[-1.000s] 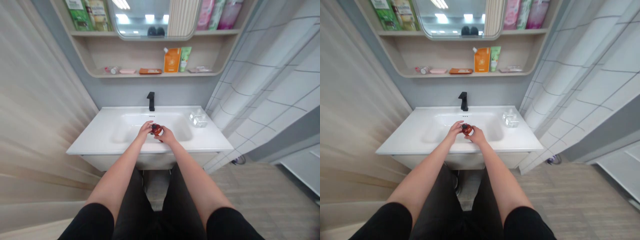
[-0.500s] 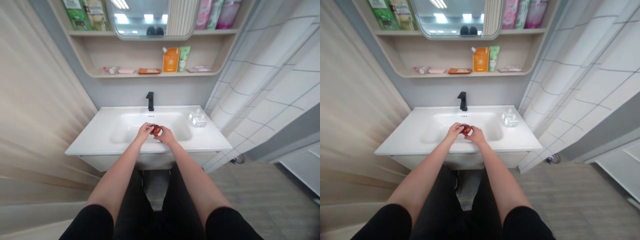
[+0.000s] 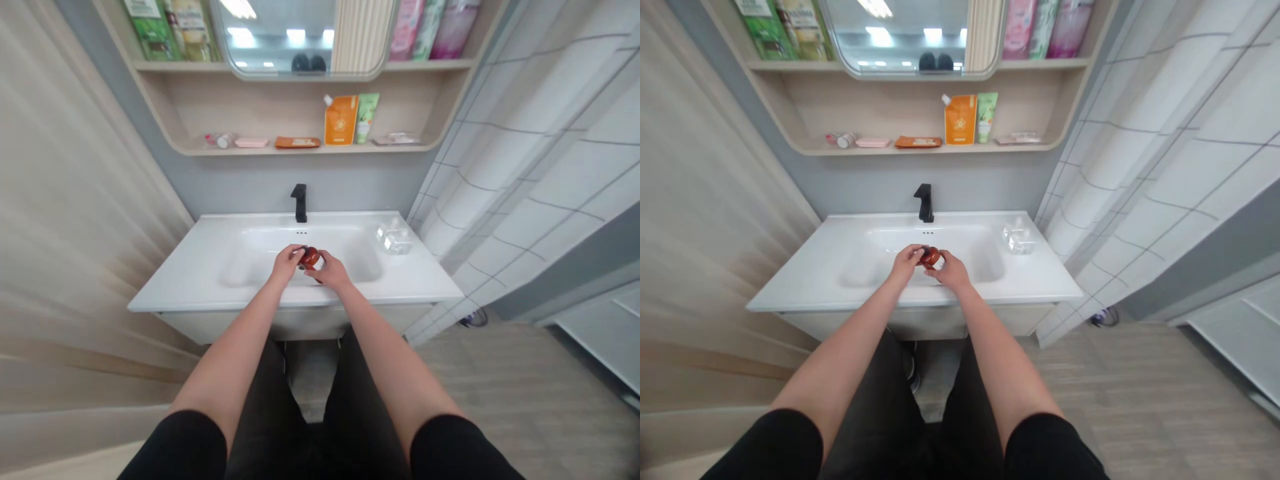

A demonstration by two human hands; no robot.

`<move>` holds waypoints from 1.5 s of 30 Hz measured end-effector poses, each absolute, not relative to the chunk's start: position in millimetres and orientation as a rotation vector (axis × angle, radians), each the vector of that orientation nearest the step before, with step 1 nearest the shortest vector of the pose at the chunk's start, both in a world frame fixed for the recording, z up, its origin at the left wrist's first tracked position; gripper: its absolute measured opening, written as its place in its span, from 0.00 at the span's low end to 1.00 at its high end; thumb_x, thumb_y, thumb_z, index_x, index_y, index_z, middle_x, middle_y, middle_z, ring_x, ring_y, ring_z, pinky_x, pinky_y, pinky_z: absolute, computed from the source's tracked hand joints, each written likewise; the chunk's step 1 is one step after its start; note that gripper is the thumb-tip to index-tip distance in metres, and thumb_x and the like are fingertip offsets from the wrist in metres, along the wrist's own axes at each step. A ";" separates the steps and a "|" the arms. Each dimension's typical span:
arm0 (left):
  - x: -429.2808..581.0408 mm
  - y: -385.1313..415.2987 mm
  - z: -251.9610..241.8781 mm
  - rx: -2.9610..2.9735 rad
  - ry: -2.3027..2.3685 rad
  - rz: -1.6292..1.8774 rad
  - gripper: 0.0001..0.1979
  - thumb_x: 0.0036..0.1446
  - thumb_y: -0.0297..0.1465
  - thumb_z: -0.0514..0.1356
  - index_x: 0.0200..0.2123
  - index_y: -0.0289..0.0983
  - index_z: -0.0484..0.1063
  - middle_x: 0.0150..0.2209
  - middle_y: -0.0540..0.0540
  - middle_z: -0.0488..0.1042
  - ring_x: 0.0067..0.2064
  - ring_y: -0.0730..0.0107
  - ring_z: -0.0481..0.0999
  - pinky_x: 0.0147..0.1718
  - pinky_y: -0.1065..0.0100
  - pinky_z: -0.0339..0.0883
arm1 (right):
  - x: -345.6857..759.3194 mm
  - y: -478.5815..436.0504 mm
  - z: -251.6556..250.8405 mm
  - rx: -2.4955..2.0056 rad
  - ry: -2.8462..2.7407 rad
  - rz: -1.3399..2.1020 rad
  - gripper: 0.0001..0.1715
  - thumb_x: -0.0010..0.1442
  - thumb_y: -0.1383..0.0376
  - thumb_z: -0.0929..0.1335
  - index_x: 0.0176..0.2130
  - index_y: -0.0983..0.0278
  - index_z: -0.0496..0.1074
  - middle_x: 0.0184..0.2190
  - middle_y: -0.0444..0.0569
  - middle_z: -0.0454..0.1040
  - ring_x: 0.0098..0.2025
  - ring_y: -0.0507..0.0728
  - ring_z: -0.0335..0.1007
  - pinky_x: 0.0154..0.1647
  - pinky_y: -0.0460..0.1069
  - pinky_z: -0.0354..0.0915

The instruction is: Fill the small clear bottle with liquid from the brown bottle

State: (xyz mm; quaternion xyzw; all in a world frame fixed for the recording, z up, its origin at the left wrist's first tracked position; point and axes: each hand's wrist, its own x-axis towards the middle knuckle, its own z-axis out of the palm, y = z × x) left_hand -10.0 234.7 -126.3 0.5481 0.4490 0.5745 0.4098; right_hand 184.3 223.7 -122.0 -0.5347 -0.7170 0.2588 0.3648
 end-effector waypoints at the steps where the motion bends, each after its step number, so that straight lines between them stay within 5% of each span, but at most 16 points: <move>1: -10.7 233.8 -125.1 1.381 1.167 1.461 0.27 0.62 0.54 0.65 0.53 0.40 0.78 0.54 0.38 0.82 0.48 0.56 0.84 0.43 0.58 0.79 | 184.5 222.7 -120.6 -1.397 -1.781 0.666 0.44 0.51 0.44 0.82 0.60 0.58 0.73 0.45 0.49 0.84 0.43 0.64 0.79 0.46 0.54 0.71; 5: -9.6 228.0 -120.3 1.620 1.498 1.273 0.19 0.69 0.50 0.59 0.43 0.41 0.80 0.41 0.43 0.83 0.41 0.59 0.83 0.42 0.61 0.74 | 202.2 217.5 -111.5 -1.410 -1.461 0.653 0.44 0.52 0.40 0.79 0.58 0.61 0.71 0.48 0.53 0.82 0.41 0.63 0.78 0.47 0.55 0.72; 9: 2.6 217.2 -116.7 2.149 1.673 0.767 0.18 0.67 0.44 0.61 0.29 0.41 0.81 0.34 0.39 0.83 0.45 0.48 0.83 0.49 0.55 0.72 | 273.5 208.7 -101.2 -1.413 -1.290 0.562 0.47 0.49 0.39 0.79 0.57 0.62 0.71 0.48 0.55 0.82 0.39 0.62 0.76 0.43 0.55 0.72; 14: 14.3 208.2 -112.2 2.375 1.728 0.454 0.17 0.67 0.39 0.60 0.33 0.41 0.87 0.37 0.35 0.85 0.48 0.43 0.84 0.53 0.53 0.70 | 406.6 203.9 -98.9 -1.593 -1.138 0.151 0.46 0.42 0.41 0.82 0.51 0.64 0.75 0.48 0.60 0.81 0.44 0.66 0.77 0.49 0.60 0.73; 19: 12.9 209.8 -110.5 2.399 1.775 0.404 0.18 0.67 0.38 0.59 0.35 0.41 0.89 0.36 0.35 0.85 0.46 0.45 0.84 0.50 0.54 0.71 | 472.9 224.8 -110.0 -1.695 -1.030 0.088 0.43 0.40 0.43 0.83 0.47 0.63 0.74 0.45 0.58 0.80 0.42 0.65 0.76 0.50 0.63 0.72; 24: 13.0 209.8 -110.4 2.401 1.777 0.384 0.17 0.67 0.37 0.58 0.35 0.42 0.88 0.37 0.36 0.85 0.46 0.46 0.84 0.50 0.56 0.71 | 471.5 248.1 -115.9 -1.756 -1.059 0.174 0.46 0.41 0.41 0.81 0.49 0.64 0.73 0.42 0.55 0.79 0.41 0.64 0.73 0.50 0.61 0.71; 28: 12.9 208.7 -109.2 2.396 1.789 0.391 0.18 0.67 0.37 0.58 0.36 0.42 0.89 0.37 0.35 0.85 0.45 0.46 0.84 0.50 0.55 0.71 | 454.6 228.9 -112.4 -1.684 -0.987 0.018 0.53 0.44 0.39 0.80 0.57 0.66 0.69 0.52 0.62 0.76 0.51 0.68 0.73 0.56 0.62 0.71; 30: 12.8 208.5 -108.8 2.379 1.786 0.392 0.17 0.67 0.37 0.58 0.36 0.42 0.89 0.37 0.35 0.85 0.46 0.46 0.84 0.51 0.55 0.71 | 434.4 206.6 -111.7 -1.614 -0.941 -0.147 0.42 0.56 0.39 0.74 0.55 0.64 0.70 0.52 0.61 0.75 0.53 0.68 0.72 0.58 0.62 0.70; 33: 14.5 208.2 -108.5 2.382 1.812 0.340 0.18 0.68 0.38 0.58 0.37 0.41 0.89 0.38 0.35 0.86 0.47 0.46 0.85 0.52 0.55 0.72 | 384.0 177.1 -112.1 -1.582 -1.170 -0.033 0.22 0.70 0.45 0.64 0.38 0.59 0.72 0.35 0.52 0.75 0.40 0.63 0.72 0.48 0.57 0.70; 36: 17.5 206.6 -107.4 2.407 1.838 0.315 0.19 0.69 0.39 0.57 0.38 0.41 0.89 0.39 0.34 0.86 0.48 0.46 0.85 0.51 0.55 0.72 | 326.1 172.2 -111.5 -1.473 -1.673 0.328 0.18 0.66 0.48 0.70 0.32 0.57 0.72 0.25 0.45 0.73 0.31 0.60 0.70 0.39 0.53 0.68; 45: -53.3 187.1 -99.8 2.314 1.953 0.109 0.25 0.72 0.45 0.53 0.40 0.38 0.88 0.46 0.29 0.86 0.51 0.42 0.85 0.53 0.53 0.73 | 287.9 208.3 -117.1 -1.383 -1.826 0.722 0.10 0.62 0.56 0.72 0.38 0.59 0.81 0.33 0.45 0.82 0.37 0.58 0.78 0.41 0.50 0.68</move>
